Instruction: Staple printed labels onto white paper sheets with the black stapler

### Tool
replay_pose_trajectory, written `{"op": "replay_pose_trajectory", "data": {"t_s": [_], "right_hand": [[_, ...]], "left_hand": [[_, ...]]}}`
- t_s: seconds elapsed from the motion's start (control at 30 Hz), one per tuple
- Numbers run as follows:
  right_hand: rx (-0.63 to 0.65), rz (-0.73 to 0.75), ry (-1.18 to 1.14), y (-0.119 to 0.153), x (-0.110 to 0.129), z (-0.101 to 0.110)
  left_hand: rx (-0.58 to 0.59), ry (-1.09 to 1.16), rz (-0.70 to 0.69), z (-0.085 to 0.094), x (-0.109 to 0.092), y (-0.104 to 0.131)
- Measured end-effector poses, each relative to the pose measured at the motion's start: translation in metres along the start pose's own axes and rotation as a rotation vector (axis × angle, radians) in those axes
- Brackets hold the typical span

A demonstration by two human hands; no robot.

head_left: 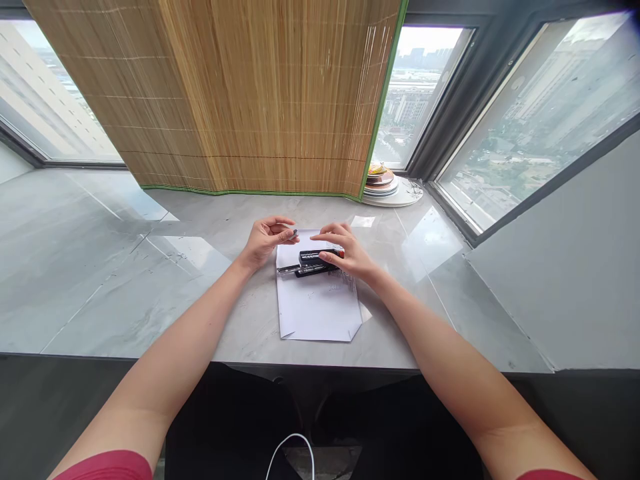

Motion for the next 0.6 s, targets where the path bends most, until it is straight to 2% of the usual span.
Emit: {"op": "replay_pose_trajectory", "data": {"t_s": [0.07,0.2,0.4,0.6], "right_hand": [[-0.061,0.064,0.09,0.001,0.011,-0.001],[-0.015,0.092,0.139,0.002,0.024,-0.013],[0.002,0.073,0.189,0.0,0.026,-0.015],[-0.004,0.078,0.203,0.001,0.024,-0.013]], "left_hand": [[0.007,-0.032,-0.042,-0.001,-0.001,0.0],[0.005,-0.058,-0.115,-0.004,-0.006,0.001],[0.058,-0.089,-0.123,-0.01,-0.011,0.005],[0.043,-0.064,-0.134,-0.007,-0.01,0.004]]}}
Point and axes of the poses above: each hand's wrist, its own y-axis away from the middle knuckle, its own z-axis out of the back of the hand, x = y × z, the point moved 5 cm from there along -y, towards the middle knuckle, and after that the axes turned 7 degrees about -x, right-handed, at the moved point
